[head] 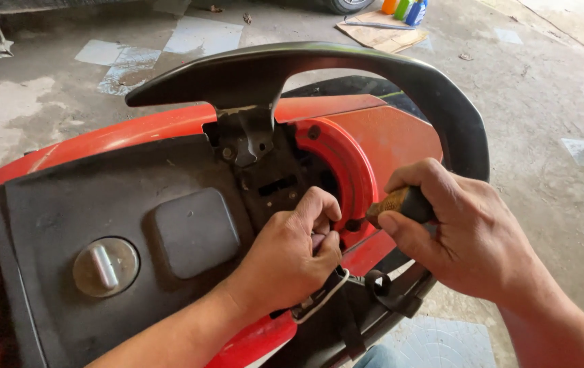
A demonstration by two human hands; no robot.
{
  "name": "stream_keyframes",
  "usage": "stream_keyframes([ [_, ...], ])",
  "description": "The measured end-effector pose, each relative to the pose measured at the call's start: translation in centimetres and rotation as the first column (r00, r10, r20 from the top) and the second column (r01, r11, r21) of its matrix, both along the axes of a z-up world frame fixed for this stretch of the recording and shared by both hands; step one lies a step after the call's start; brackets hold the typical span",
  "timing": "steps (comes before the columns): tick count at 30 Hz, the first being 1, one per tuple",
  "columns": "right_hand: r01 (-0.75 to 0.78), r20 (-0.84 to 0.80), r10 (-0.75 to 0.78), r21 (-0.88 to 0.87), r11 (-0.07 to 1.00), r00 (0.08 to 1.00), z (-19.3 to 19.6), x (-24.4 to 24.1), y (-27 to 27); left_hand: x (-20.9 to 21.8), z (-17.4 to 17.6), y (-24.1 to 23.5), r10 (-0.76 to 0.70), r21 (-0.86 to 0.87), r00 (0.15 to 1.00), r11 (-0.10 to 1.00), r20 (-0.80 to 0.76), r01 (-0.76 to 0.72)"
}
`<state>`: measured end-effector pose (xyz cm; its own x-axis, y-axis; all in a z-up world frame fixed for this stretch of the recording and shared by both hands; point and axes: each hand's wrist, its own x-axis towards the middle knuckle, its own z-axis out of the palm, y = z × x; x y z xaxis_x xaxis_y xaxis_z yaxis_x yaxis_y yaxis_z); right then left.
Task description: The person uses a screwdriver to tighten screws on the red body panel of a motorcycle. They work on the area near the fuel tank and handlebars, securing the panel in place.
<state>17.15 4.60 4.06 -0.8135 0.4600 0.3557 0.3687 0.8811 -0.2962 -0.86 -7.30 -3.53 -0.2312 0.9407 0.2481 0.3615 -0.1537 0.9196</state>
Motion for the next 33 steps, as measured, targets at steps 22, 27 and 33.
stream_keyframes([
  [22, -0.121, 0.12, 0.104, 0.15, 0.981, 0.987, -0.5, -0.5, 0.3, 0.2, -1.1, 0.4, 0.057, 0.305, 0.964, 0.952, -0.26, 0.026],
  [27, -0.082, 0.124, 0.056, 0.217, 0.973, 0.991, -0.5, -1.3, -0.1, 0.2, -1.8, 0.4, 0.075, 0.278, 0.932, 0.96, -0.355, 0.029],
  [33, -0.485, 0.233, 0.45, 0.125, 0.865, 0.862, 2.2, -2.6, -0.6, 0.4, -2.1, 0.5, 0.076, 0.239, 0.915, 0.971, -0.396, 0.023],
])
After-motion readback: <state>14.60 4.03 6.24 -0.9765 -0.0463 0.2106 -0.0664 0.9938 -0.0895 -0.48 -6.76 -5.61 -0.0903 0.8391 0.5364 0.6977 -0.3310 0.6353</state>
